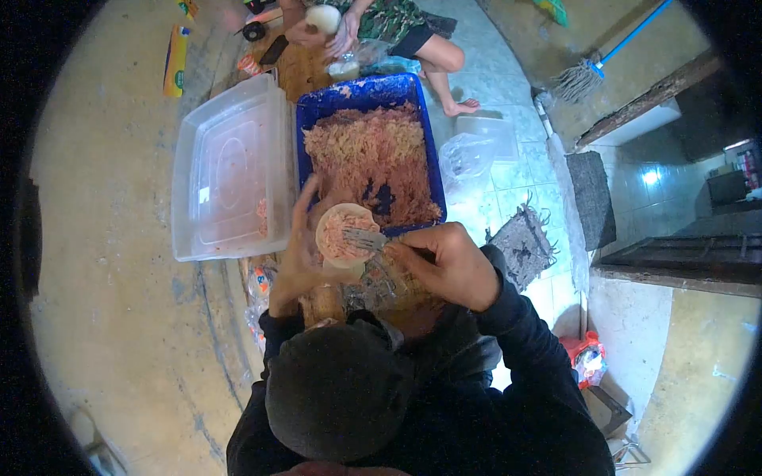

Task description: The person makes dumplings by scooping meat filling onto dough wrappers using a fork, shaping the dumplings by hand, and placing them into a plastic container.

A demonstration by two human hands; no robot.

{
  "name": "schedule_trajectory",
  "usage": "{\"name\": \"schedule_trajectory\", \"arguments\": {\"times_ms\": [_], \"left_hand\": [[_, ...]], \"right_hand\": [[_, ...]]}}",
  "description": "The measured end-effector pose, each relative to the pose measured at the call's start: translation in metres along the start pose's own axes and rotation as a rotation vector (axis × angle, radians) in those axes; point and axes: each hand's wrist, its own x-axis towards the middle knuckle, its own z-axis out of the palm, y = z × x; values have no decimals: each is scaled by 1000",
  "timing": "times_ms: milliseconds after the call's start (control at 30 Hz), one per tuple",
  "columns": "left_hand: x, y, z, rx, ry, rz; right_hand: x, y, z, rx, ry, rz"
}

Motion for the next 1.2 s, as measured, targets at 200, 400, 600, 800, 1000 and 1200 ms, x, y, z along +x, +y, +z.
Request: {"name": "schedule_trajectory", "arguments": {"times_ms": [200,400,600,800,1000,1200], "left_hand": [[3,-80,-41,602,-149,155],[20,-26,-13,131,-270,75],[14,-19,-10,197,-181,6],[2,-20,-1,750,-1,105],[6,21,32,19,-96,-58],[18,14,5,-104,-213,-442]], "right_hand": [[-4,51,12,-283,-94,13],[-13,74,2,287,-70,160],[7,69,17,-299,41,-284],[-17,76,33,34,-40,-117],[-10,48,23,-18,135,-225],[-5,48,14,-316,113,-304]]}}
